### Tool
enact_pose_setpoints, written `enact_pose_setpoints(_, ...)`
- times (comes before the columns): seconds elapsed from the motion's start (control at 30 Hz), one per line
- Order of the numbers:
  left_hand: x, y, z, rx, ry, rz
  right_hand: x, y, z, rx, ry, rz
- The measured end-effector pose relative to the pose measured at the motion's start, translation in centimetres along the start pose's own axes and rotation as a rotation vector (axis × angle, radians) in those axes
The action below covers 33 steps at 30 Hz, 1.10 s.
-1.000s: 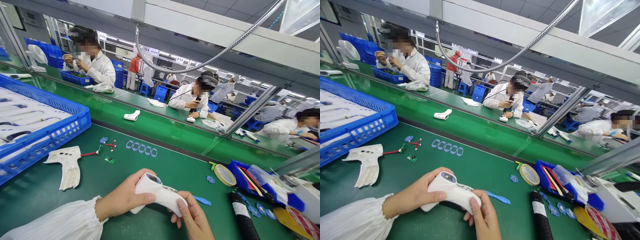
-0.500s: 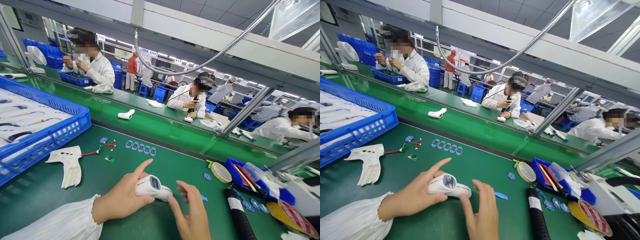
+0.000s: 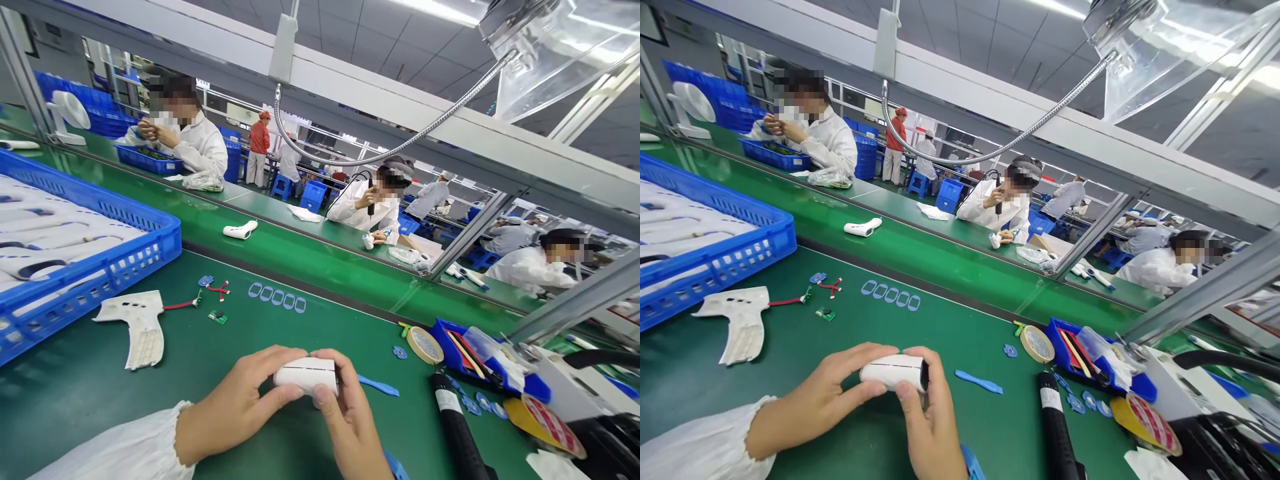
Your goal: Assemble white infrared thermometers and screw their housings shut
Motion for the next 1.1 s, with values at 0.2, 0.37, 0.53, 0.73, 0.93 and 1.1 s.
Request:
enact_pose_setpoints(0.2, 0.8, -0.4, 1.1, 0.156, 0.109, 0.235, 0.4, 0.7, -0.2, -0.122, 0.006, 0.126)
enact_pose_setpoints(0.37, 0.7, 0.0, 1.1, 0.012, 0.074, 0.174, 0.1, 1.7, -0.9, -0.033, -0.016, 0.086)
enact_pose_setpoints(0.53, -1.1, -1.8, -1.0, -0.319, -0.263, 0.188, 1.3, 1.7, -0.6, 0.153, -0.087, -0.236)
enact_pose_setpoints(0.73, -2.8, -4.5, 1.3, 0.055, 0.579, 0.043, 6.3, 1.9, 0.8, 0.329, -0.228, -0.535)
enact_pose_setpoints(0.93, -5.3, -7.0, -0.4, -0.146, 0.694, -0.015, 12.5, 7.9, -0.8, 0.194, -0.386, -1.025)
enact_pose_setpoints(1.1, -8.2, -10.9, -2.5, -0.577, 0.272, 0.162, 15.9, 18.3, 2.2, 0.028, -0.724, -0.624)
Point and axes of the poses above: each hand's wrist, its own y-axis towards the middle knuckle, its own x-axis out of the palm, z = x × y, the point moved 6 cm from there along y, towards the middle knuckle, and after that the axes turned 7 degrees about y, right-handed, at the moved point
